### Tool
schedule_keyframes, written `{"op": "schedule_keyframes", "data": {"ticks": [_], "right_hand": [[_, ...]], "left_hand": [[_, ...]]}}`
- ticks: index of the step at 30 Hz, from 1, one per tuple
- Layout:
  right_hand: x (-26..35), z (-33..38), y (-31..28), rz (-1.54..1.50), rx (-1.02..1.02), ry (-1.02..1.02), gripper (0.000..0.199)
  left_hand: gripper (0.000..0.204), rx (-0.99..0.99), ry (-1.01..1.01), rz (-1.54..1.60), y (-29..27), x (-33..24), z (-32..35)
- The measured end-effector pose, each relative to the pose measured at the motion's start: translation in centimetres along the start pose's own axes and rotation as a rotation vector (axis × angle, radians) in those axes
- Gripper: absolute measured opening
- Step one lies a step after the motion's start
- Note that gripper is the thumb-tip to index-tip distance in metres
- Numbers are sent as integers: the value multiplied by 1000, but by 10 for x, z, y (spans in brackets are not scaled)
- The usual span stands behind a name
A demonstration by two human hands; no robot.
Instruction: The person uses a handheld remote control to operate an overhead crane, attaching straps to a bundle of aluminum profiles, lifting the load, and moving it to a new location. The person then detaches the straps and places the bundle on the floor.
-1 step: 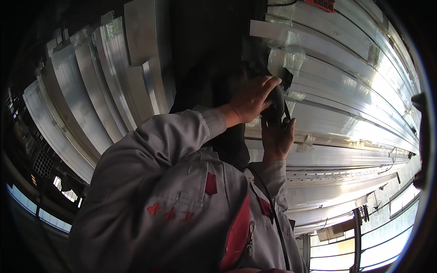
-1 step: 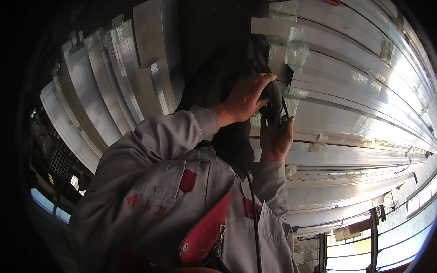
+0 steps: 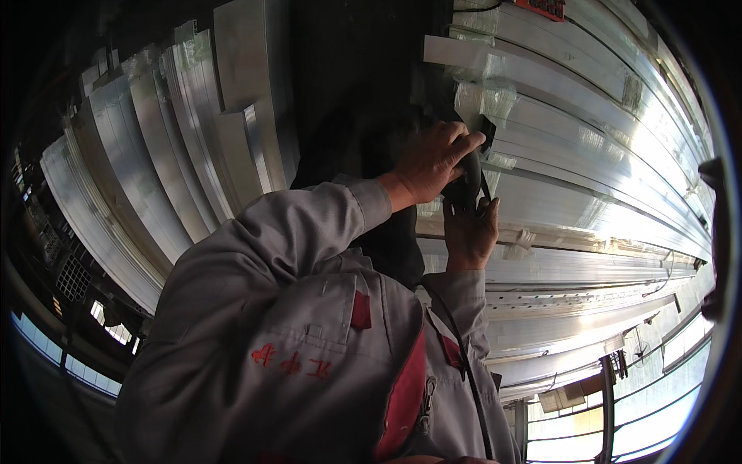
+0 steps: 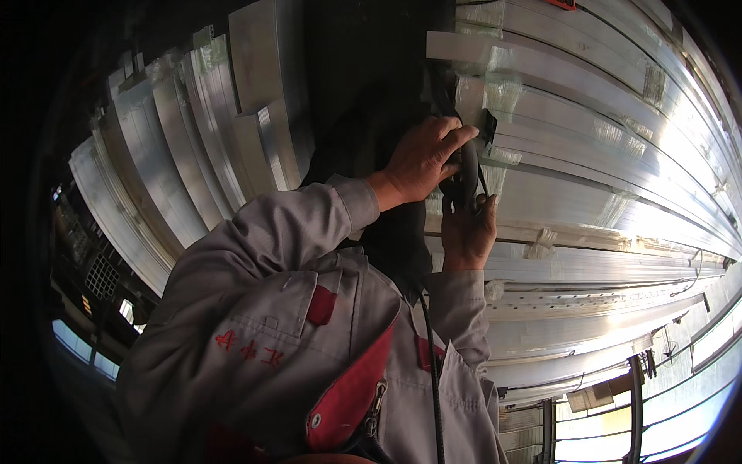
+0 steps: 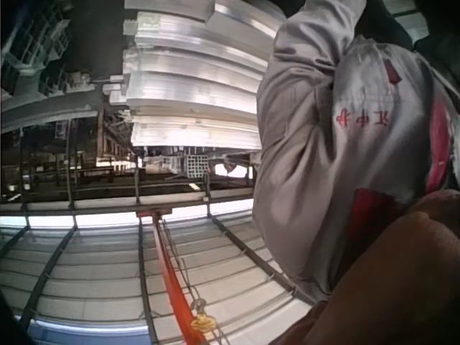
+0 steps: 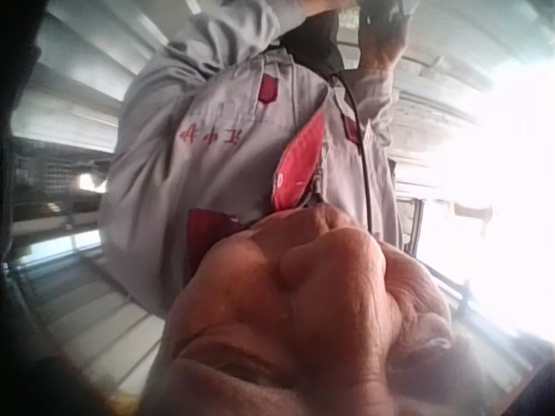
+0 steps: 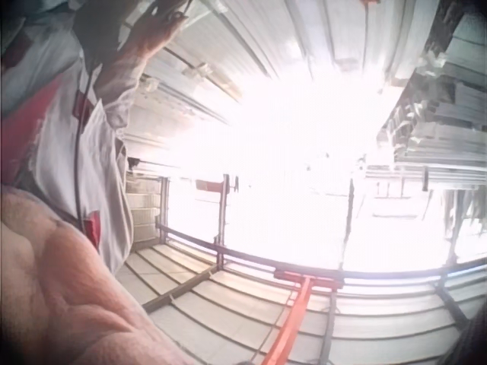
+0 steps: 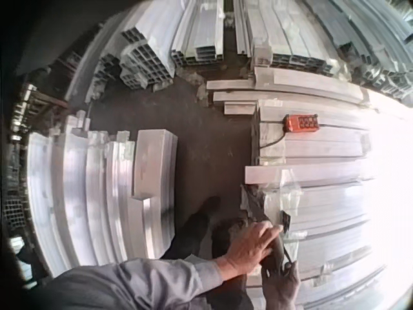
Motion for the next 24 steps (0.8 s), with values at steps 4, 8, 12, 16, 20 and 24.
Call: {"op": "schedule_keyframes", "data": {"ticks": [4,8,12,16,20,24], "right_hand": [[2,-1,-6,136,0,-43,38],[3,-4,-1,169,-12,-43,42],[2,-3,10,121,16,-35,42],[10,4,2,45,31,-75,27],[11,10,-42,149,-109,-175,13],[9,13,-89,164,-246,-237,20]], "left_hand": [[24,34,301,-225,11,-29,-27],[17,299,377,-162,18,-36,-42],[21,630,301,-234,27,-45,-50],[26,563,104,-126,3,-61,-98],[36,474,96,-126,-26,-63,-154],[39,427,-4,-92,-29,-54,-174]]}}
Point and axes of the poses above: each hand's wrist, its own z-axis away from the middle knuckle, its own y-axis out of the palm, x = y × z, the point moved 6 cm from there along -z, towards the middle knuckle, and after that the axes turned 14 degrees about -x, right-handed, at the moved point
